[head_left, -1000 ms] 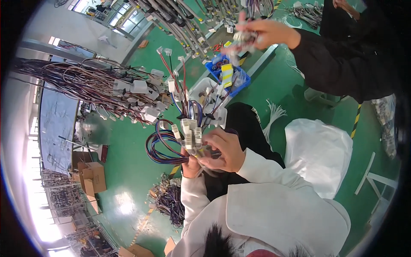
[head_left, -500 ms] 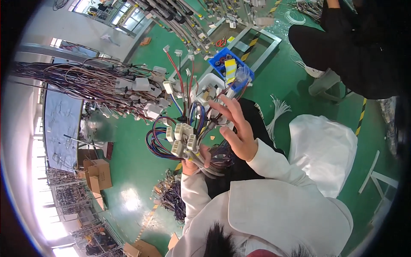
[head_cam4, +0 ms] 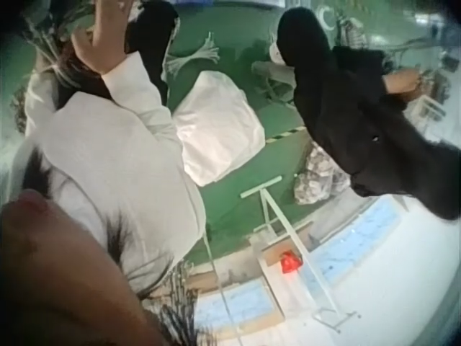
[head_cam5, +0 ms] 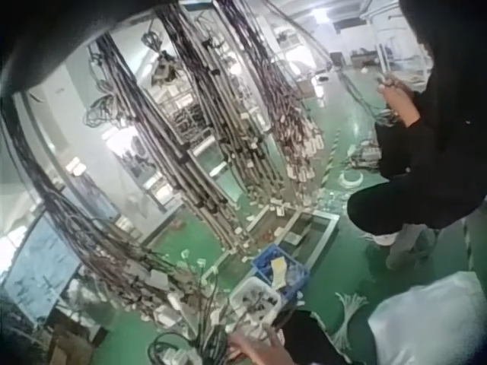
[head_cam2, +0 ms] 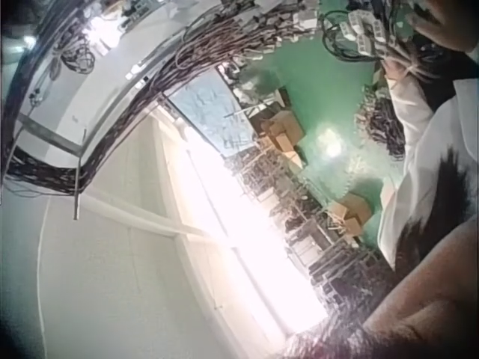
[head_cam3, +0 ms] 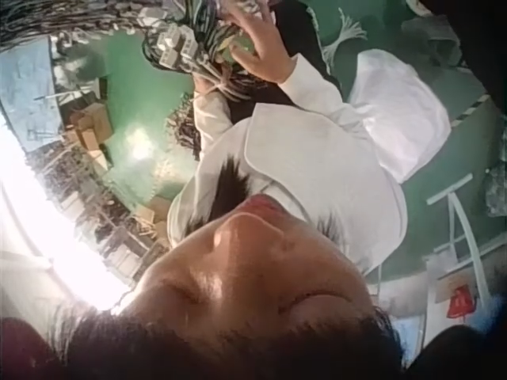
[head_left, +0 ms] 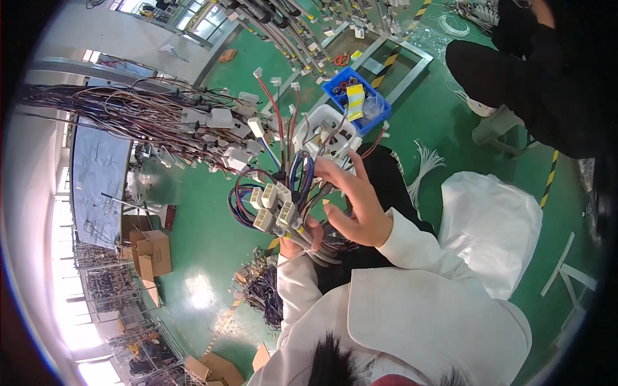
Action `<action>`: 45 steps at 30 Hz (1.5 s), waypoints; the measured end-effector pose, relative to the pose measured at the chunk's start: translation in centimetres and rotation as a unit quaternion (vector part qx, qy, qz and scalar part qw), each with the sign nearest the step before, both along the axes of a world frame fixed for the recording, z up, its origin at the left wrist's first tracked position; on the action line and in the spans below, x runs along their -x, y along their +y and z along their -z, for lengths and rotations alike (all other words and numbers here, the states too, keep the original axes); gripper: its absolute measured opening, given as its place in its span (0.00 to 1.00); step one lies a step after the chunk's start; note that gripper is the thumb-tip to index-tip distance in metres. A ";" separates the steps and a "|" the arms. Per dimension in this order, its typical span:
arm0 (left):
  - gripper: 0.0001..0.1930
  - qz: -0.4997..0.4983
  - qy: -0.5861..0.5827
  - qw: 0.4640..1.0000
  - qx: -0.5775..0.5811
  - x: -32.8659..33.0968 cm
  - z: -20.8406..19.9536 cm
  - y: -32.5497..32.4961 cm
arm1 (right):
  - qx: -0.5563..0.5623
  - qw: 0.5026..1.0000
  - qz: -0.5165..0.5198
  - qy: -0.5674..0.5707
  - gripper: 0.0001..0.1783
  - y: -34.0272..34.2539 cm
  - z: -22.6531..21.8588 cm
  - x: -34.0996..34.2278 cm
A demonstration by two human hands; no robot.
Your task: Gathering, organizing, and bundling multiple wire harnesses using cable ties.
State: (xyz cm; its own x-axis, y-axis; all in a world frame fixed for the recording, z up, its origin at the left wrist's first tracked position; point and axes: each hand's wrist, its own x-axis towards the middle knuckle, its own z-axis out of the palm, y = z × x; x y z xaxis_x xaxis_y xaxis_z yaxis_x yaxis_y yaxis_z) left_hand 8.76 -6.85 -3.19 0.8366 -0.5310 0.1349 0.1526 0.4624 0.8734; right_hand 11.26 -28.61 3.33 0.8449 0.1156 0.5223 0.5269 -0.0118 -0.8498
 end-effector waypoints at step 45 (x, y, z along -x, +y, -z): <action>0.19 -0.559 0.300 0.772 0.030 26.3 6.8 27.3 | 0.351 0.591 -0.674 0.271 0.37 38.4 11.7 16.0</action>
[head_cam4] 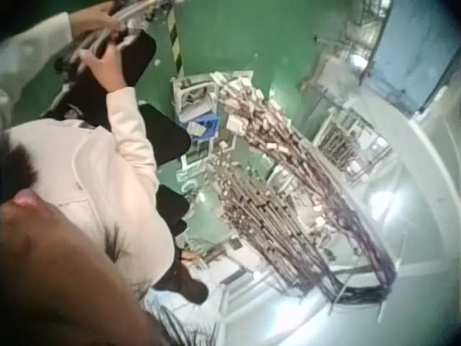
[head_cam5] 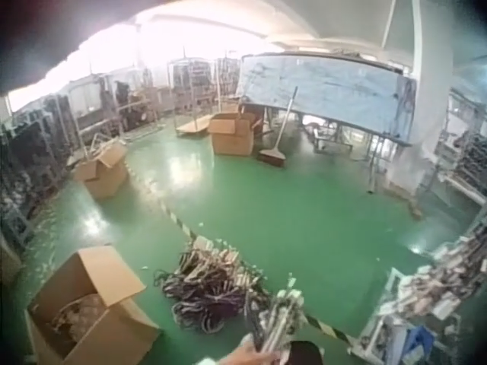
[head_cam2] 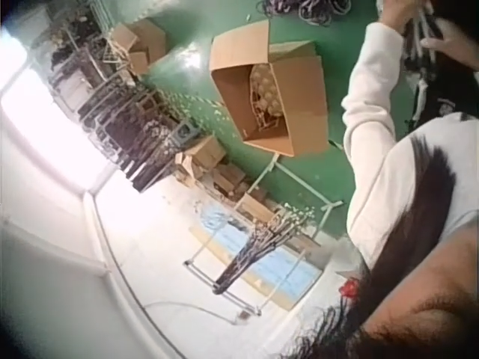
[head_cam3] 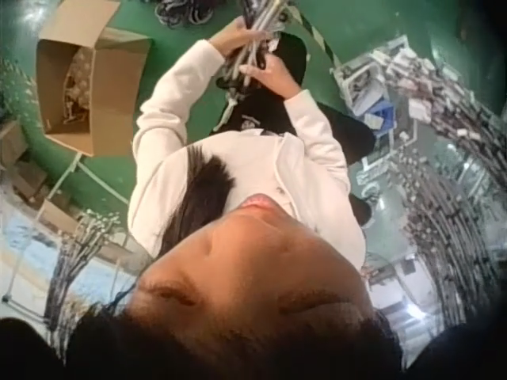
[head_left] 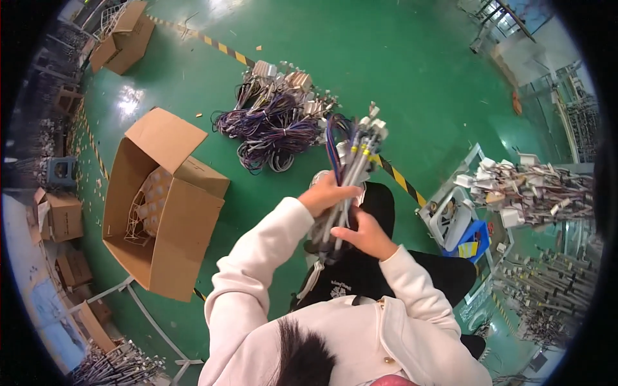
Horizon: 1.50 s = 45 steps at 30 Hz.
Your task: Gathering, organizing, and bundling multiple wire harnesses using cable ties.
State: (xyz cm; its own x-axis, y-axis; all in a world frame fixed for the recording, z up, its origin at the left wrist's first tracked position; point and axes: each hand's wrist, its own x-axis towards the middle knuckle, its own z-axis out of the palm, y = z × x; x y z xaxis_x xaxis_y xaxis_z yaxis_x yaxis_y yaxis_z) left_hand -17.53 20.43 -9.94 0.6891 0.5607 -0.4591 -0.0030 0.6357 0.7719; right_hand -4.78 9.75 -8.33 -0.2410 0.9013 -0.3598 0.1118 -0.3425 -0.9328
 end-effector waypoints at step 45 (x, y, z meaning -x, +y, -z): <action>0.12 0.026 0.200 0.917 -0.344 -4.6 14.8 2.6 | -0.113 0.936 0.278 -0.186 0.09 -7.2 3.1 -17.0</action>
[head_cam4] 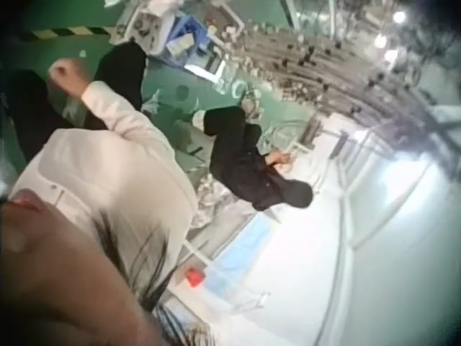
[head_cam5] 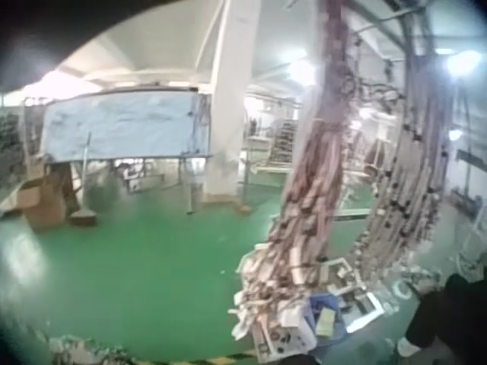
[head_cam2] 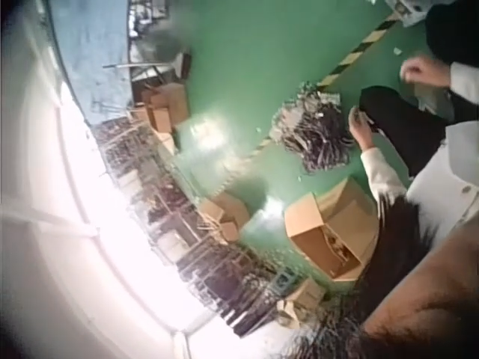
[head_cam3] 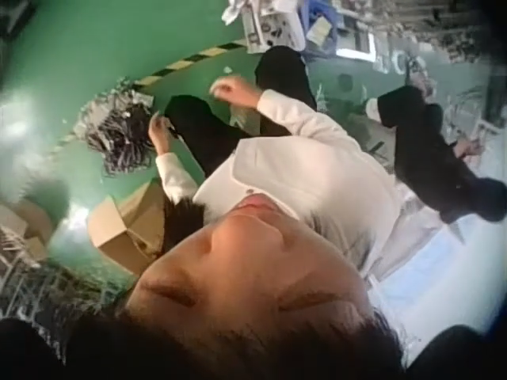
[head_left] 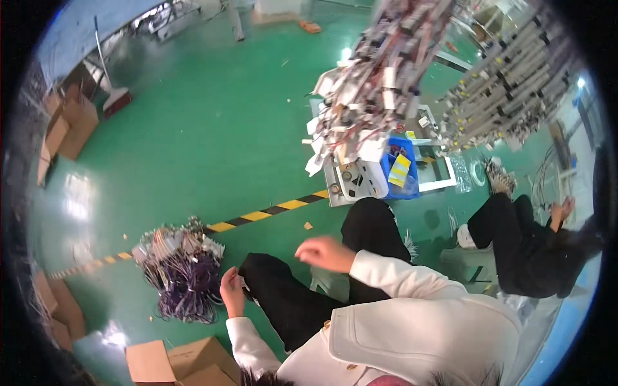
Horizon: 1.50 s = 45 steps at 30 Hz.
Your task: Gathering, organizing, and bundling multiple wire harnesses using cable ties.
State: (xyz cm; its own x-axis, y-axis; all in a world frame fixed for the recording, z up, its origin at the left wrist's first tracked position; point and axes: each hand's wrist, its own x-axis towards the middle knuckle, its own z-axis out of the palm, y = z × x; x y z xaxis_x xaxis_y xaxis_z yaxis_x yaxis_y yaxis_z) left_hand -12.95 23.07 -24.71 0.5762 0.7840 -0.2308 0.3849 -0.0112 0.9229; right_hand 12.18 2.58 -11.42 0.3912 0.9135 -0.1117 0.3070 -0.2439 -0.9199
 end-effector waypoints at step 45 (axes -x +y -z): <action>0.23 0.319 -0.310 0.866 -0.229 -20.7 -33.9 -27.1 | -0.213 0.867 0.364 -0.265 0.16 -16.7 -10.4 0.3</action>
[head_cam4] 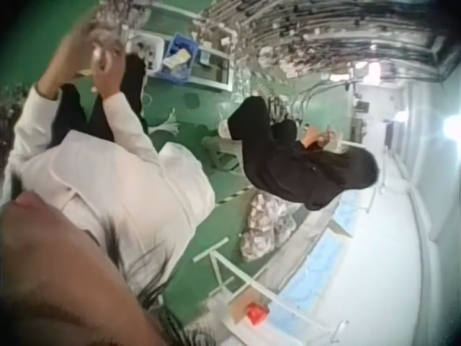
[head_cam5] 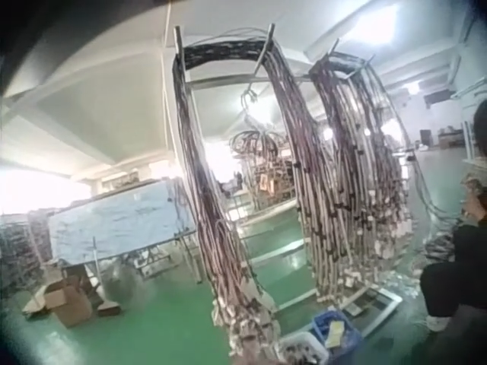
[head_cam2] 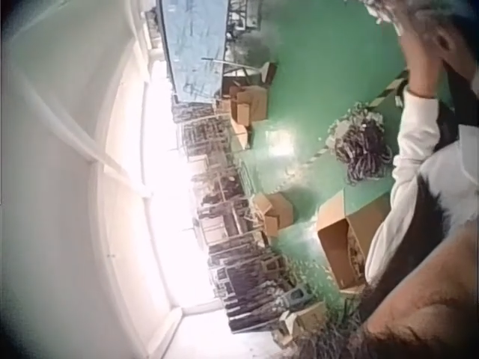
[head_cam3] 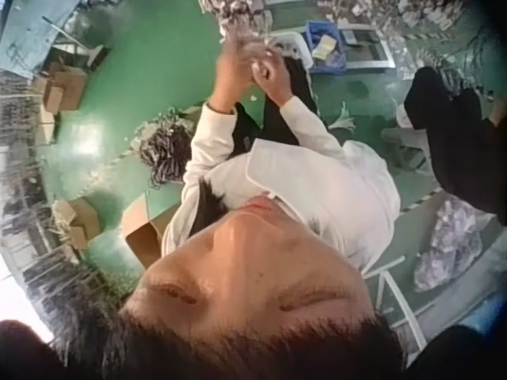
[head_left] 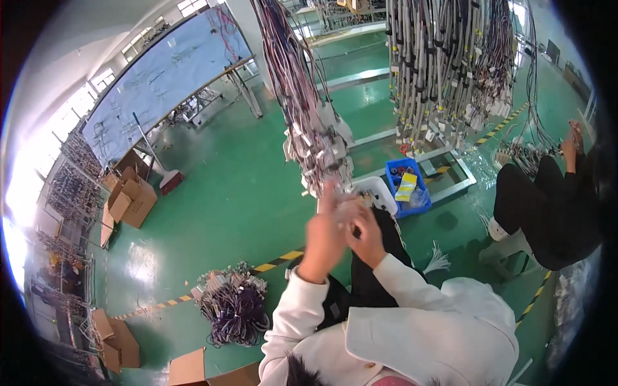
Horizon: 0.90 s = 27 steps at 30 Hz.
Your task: Gathering, organizing, and bundling multiple wire harnesses using cable ties.
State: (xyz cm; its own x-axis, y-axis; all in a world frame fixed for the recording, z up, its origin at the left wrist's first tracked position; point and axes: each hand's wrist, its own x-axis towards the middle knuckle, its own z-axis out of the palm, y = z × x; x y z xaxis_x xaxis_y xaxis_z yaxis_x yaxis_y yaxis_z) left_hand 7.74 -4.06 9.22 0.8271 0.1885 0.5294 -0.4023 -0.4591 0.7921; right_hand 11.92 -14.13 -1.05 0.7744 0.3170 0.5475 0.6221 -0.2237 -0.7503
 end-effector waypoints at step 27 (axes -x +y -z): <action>0.31 0.090 0.094 0.870 0.475 5.3 2.7 3.1 | -0.083 0.973 -0.139 -0.163 0.37 -1.8 -3.7 4.9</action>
